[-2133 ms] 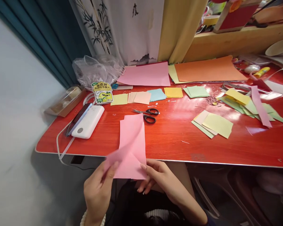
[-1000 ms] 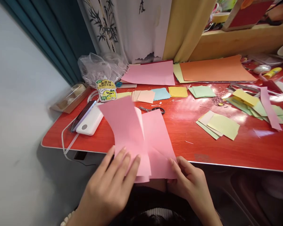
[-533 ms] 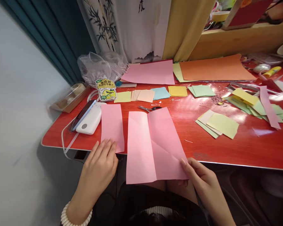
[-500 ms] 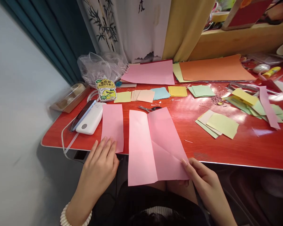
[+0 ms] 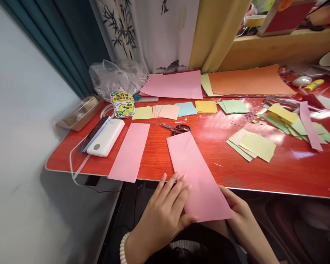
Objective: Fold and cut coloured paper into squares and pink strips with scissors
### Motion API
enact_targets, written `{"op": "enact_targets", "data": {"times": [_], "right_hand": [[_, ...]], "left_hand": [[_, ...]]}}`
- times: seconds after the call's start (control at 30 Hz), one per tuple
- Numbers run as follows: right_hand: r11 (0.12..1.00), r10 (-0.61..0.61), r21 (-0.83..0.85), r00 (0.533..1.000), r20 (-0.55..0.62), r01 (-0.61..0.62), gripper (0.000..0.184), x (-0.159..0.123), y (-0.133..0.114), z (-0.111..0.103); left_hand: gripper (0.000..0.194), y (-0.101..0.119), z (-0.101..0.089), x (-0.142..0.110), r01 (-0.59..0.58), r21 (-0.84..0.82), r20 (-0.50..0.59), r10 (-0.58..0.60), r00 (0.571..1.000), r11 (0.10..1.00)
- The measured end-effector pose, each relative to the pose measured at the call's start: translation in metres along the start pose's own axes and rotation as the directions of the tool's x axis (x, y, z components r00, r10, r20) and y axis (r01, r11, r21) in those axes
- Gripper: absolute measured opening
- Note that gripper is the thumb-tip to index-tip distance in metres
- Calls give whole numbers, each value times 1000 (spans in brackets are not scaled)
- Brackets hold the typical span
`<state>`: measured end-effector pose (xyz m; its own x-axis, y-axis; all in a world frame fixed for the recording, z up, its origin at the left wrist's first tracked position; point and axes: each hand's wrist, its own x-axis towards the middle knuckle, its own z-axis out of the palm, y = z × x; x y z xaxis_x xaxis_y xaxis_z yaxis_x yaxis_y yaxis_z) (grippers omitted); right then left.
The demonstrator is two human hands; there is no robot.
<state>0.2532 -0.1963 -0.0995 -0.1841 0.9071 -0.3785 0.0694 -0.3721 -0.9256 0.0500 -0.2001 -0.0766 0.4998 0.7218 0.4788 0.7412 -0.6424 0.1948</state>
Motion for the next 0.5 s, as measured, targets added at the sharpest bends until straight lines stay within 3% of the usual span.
{"op": "enact_targets", "data": {"times": [0.07, 0.13, 0.27, 0.33, 0.4, 0.5], "right_hand": [[1000, -6, -4, 1000, 16, 7, 40, -2, 1, -2], [1000, -19, 3, 999, -30, 19, 46, -6, 2, 1], [992, -128, -39, 982, -137, 124, 58, -19, 3, 21], [960, -238, -186, 957, -166, 207, 49, -23, 4, 31], [894, -341, -362, 926, -164, 265, 42, -23, 5, 34], [841, -378, -471, 912, -157, 267, 55, -18, 6, 27]], "left_hand": [[28, -3, -7, -7, 58, -23, -121, -60, 991, 998], [28, -2, -8, -20, 145, -39, -196, -150, 969, 989], [62, 14, 4, -34, 131, -24, -133, -133, 982, 991], [51, 23, 8, -33, 133, -70, -149, -142, 979, 989], [34, 28, 9, -31, 218, -119, -263, -243, 934, 969], [22, 23, 10, -36, 435, -166, -409, -463, 786, 885]]}}
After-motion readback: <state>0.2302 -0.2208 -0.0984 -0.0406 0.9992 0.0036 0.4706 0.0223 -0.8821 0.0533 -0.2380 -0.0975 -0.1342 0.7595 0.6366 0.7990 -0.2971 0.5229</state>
